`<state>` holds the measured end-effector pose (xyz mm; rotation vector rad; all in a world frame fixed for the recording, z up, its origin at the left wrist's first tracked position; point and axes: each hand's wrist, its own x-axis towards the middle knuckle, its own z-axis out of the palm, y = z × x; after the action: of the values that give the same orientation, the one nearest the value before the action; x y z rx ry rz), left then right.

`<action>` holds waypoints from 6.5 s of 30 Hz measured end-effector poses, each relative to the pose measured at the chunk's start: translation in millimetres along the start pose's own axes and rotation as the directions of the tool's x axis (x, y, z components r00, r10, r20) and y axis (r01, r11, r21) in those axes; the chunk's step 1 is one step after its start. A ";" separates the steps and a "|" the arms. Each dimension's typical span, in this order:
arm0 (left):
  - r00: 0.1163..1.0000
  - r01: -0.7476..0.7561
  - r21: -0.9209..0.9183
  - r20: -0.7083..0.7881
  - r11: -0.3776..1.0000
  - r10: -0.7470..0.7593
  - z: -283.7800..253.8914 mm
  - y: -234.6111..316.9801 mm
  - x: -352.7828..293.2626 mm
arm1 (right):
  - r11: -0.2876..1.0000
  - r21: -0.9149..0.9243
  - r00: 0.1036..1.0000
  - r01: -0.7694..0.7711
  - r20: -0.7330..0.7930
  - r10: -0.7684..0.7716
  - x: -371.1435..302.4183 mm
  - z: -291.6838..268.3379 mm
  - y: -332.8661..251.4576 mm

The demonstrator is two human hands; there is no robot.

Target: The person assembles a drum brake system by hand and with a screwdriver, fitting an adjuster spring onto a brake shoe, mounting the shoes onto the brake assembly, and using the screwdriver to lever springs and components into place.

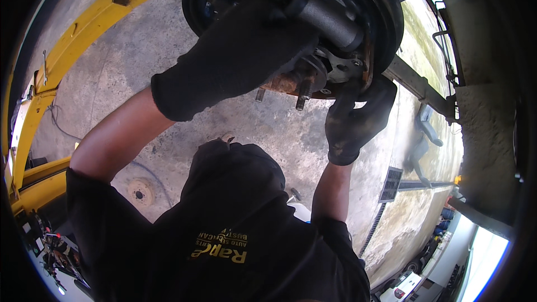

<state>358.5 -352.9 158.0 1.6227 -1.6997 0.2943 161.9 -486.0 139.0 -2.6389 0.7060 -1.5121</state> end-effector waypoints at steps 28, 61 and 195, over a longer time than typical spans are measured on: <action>0.883 0.443 -0.406 0.350 0.800 -0.311 -23.7 7.9 9.7 | 0.995 0.065 0.997 0.077 -0.034 -0.075 6.6 1.4 -0.6; 0.994 0.105 -0.104 0.054 0.989 -0.100 -10.1 26.0 0.2 | 0.978 -0.067 0.978 0.198 -0.047 -0.201 18.9 7.2 9.1; 0.999 -0.037 -0.064 0.002 0.997 0.038 -25.5 -56.0 -28.0 | 0.972 -0.135 0.910 0.194 -0.344 -0.230 -12.5 13.1 27.1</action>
<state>417.2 -325.0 139.2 1.5469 -1.7267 0.2526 157.2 -508.0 115.5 -2.6060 0.5275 -2.1083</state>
